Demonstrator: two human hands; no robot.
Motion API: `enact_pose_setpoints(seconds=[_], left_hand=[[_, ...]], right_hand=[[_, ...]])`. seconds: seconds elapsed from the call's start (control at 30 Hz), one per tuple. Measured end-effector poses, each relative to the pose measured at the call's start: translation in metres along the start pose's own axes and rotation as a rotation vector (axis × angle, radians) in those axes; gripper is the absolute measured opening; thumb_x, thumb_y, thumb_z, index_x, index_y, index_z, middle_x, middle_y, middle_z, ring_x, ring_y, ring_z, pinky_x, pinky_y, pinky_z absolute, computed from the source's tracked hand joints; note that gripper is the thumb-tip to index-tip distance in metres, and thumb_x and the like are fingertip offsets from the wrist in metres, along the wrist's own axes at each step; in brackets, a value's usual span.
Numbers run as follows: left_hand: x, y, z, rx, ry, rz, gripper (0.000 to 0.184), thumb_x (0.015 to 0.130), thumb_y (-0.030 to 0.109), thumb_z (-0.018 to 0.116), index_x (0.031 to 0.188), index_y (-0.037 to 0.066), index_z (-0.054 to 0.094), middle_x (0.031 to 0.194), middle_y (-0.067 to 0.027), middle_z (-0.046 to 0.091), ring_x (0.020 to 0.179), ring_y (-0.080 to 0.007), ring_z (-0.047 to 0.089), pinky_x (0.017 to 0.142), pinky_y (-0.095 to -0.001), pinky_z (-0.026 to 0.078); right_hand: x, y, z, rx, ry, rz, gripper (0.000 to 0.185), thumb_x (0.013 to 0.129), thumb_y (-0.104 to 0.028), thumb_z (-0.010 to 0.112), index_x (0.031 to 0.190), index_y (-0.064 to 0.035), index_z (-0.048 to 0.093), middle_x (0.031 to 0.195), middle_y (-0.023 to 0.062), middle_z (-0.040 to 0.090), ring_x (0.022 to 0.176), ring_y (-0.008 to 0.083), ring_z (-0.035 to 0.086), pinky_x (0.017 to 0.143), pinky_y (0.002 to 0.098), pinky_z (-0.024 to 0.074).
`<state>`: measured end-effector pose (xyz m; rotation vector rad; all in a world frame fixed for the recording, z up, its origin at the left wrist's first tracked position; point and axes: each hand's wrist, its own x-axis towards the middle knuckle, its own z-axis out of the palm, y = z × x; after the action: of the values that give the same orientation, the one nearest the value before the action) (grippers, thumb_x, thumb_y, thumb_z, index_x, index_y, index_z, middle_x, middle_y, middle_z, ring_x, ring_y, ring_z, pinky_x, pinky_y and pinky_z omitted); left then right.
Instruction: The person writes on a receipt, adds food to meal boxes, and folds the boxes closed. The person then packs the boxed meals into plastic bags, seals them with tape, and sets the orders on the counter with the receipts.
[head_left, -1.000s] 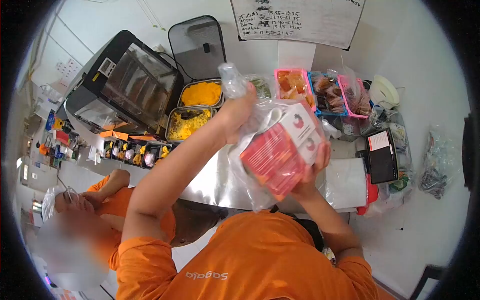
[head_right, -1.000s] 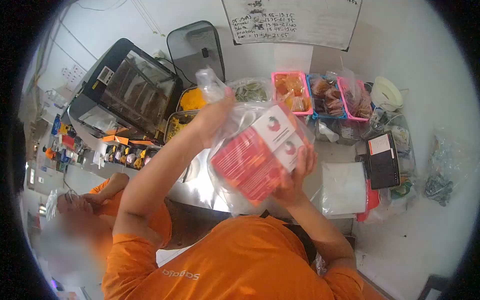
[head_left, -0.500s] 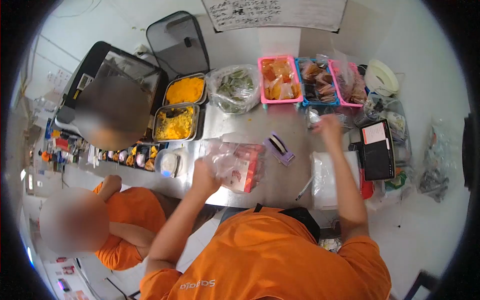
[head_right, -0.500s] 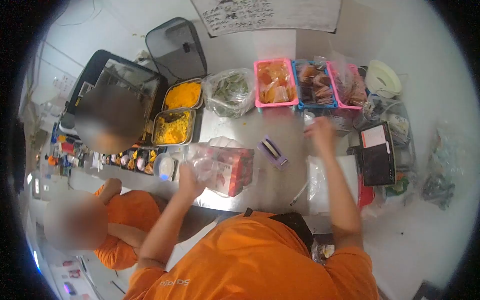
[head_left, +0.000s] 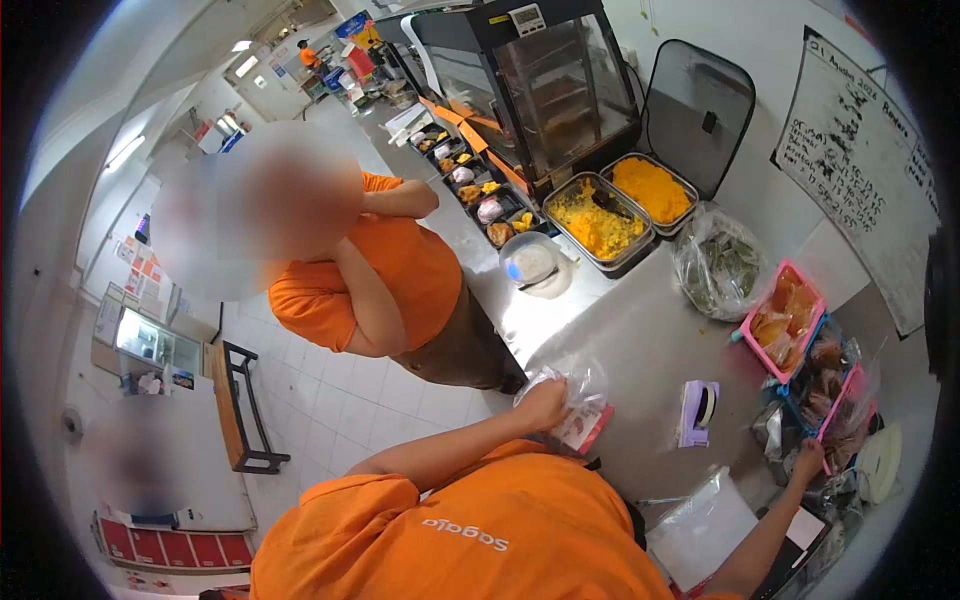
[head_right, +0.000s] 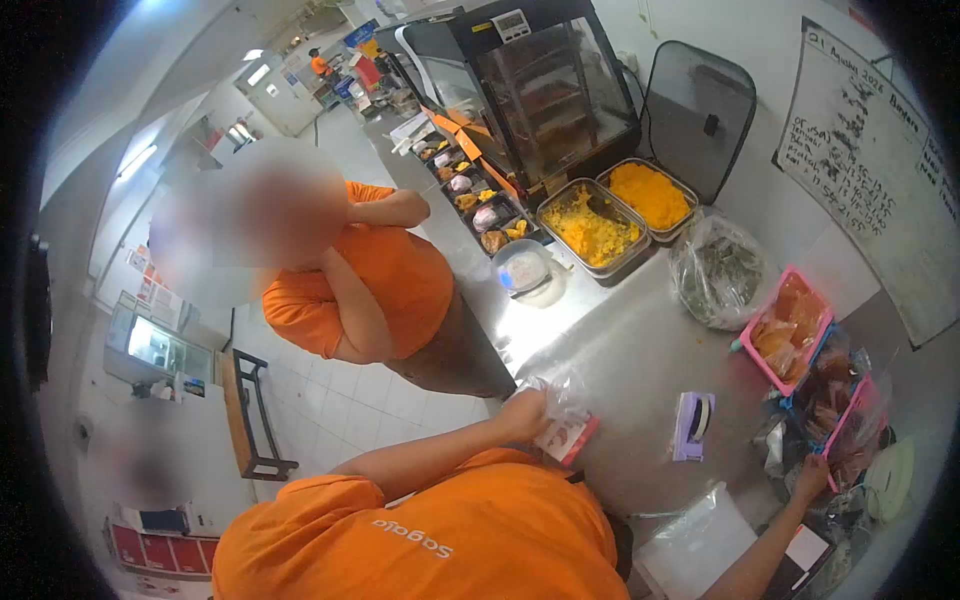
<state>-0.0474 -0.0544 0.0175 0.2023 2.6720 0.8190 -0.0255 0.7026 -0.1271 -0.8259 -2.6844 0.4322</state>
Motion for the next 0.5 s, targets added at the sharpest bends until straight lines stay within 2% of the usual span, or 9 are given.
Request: enact_pose_setpoints(seconds=[0.1,0.13,0.2,0.23,0.27,0.33,0.4,0.47,0.5], left_hand=[[-0.004,0.009,-0.004,0.134,-0.137,0.128,0.025,0.081,0.012,0.07,0.094,-0.01,0.069,0.09,-0.0308,0.071,0.089,-0.0461,0.073,0.079,-0.0521,0.058],[-0.002,0.016,-0.005,0.268,-0.201,0.098,0.033,0.077,0.014,0.078,0.103,-0.005,0.07,0.093,-0.0276,0.073,0.089,-0.0443,0.073,0.079,-0.0514,0.059],[0.003,0.034,-0.018,0.263,-0.184,0.149,0.045,0.074,0.021,0.084,0.112,0.003,0.071,0.094,-0.0241,0.073,0.091,-0.0413,0.073,0.081,-0.0499,0.058],[0.003,0.045,-0.026,0.261,-0.185,0.177,0.051,0.072,0.024,0.087,0.117,0.007,0.072,0.095,-0.0224,0.074,0.092,-0.0398,0.073,0.082,-0.0492,0.058],[0.003,0.061,-0.038,0.214,-0.184,0.204,0.061,0.064,0.019,0.091,0.118,0.002,0.067,0.107,-0.0199,0.071,0.097,-0.042,0.072,0.083,-0.0499,0.059],[0.017,0.056,-0.026,0.151,-0.146,0.329,0.059,0.064,0.013,0.09,0.117,0.001,0.067,0.11,-0.0193,0.069,0.1,-0.0422,0.071,0.085,-0.0489,0.058],[0.028,0.054,-0.021,0.077,-0.13,0.445,0.057,0.063,0.008,0.087,0.116,0.001,0.066,0.112,-0.0189,0.068,0.101,-0.0425,0.07,0.086,-0.0482,0.058],[0.035,0.053,-0.022,-0.002,-0.142,0.551,0.057,0.063,0.002,0.085,0.116,0.001,0.066,0.112,-0.0188,0.066,0.102,-0.0429,0.069,0.087,-0.0478,0.058],[0.039,0.051,-0.021,-0.017,-0.148,0.583,0.057,0.062,0.0,0.084,0.116,0.0,0.066,0.112,-0.0189,0.066,0.103,-0.0429,0.069,0.088,-0.0477,0.057]], right_hand=[[-0.031,-0.057,-0.062,0.135,0.109,0.02,0.02,0.098,-0.014,0.066,0.114,-0.0038,0.072,0.095,0.011,0.071,0.089,0.0247,0.069,0.082,0.0374,0.0534],[-0.045,-0.091,-0.085,0.193,0.126,0.013,0.021,0.098,-0.013,0.066,0.117,-0.0049,0.072,0.096,0.0101,0.071,0.089,0.0228,0.069,0.082,0.0359,0.0536],[-0.093,-0.198,-0.131,0.498,0.021,-0.043,0.029,0.097,-0.006,0.066,0.125,-0.007,0.069,0.097,0.0074,0.069,0.088,0.0176,0.067,0.081,0.0322,0.0536],[-0.119,-0.257,-0.156,0.575,-0.138,-0.037,0.031,0.098,-0.004,0.063,0.129,-0.0054,0.064,0.102,0.0074,0.07,0.092,0.016,0.066,0.085,0.0325,0.0527],[-0.138,-0.28,-0.139,0.644,-0.152,-0.112,0.028,0.097,-0.006,0.065,0.125,-0.0048,0.066,0.097,0.0067,0.07,0.089,0.0144,0.065,0.082,0.0318,0.0527],[-0.178,-0.351,-0.12,0.794,-0.247,-0.178,0.017,0.098,-0.009,0.068,0.113,-0.0025,0.07,0.09,0.0063,0.071,0.082,0.0155,0.069,0.077,0.0317,0.0549],[-0.212,-0.406,-0.093,0.945,-0.307,-0.105,0.013,0.101,-0.005,0.063,0.113,-0.001,0.066,0.09,0.0042,0.07,0.08,0.0121,0.067,0.074,0.0275,0.0553],[-0.228,-0.441,-0.063,0.802,-0.196,-0.298,0.007,0.103,-0.006,0.061,0.107,-0.0006,0.065,0.086,0.0054,0.071,0.077,0.0124,0.068,0.071,0.0286,0.056],[-0.236,-0.457,-0.05,0.837,-0.225,-0.246,0.006,0.102,-0.005,0.061,0.105,-0.0005,0.064,0.086,0.0065,0.071,0.076,0.0133,0.068,0.071,0.0294,0.056]])
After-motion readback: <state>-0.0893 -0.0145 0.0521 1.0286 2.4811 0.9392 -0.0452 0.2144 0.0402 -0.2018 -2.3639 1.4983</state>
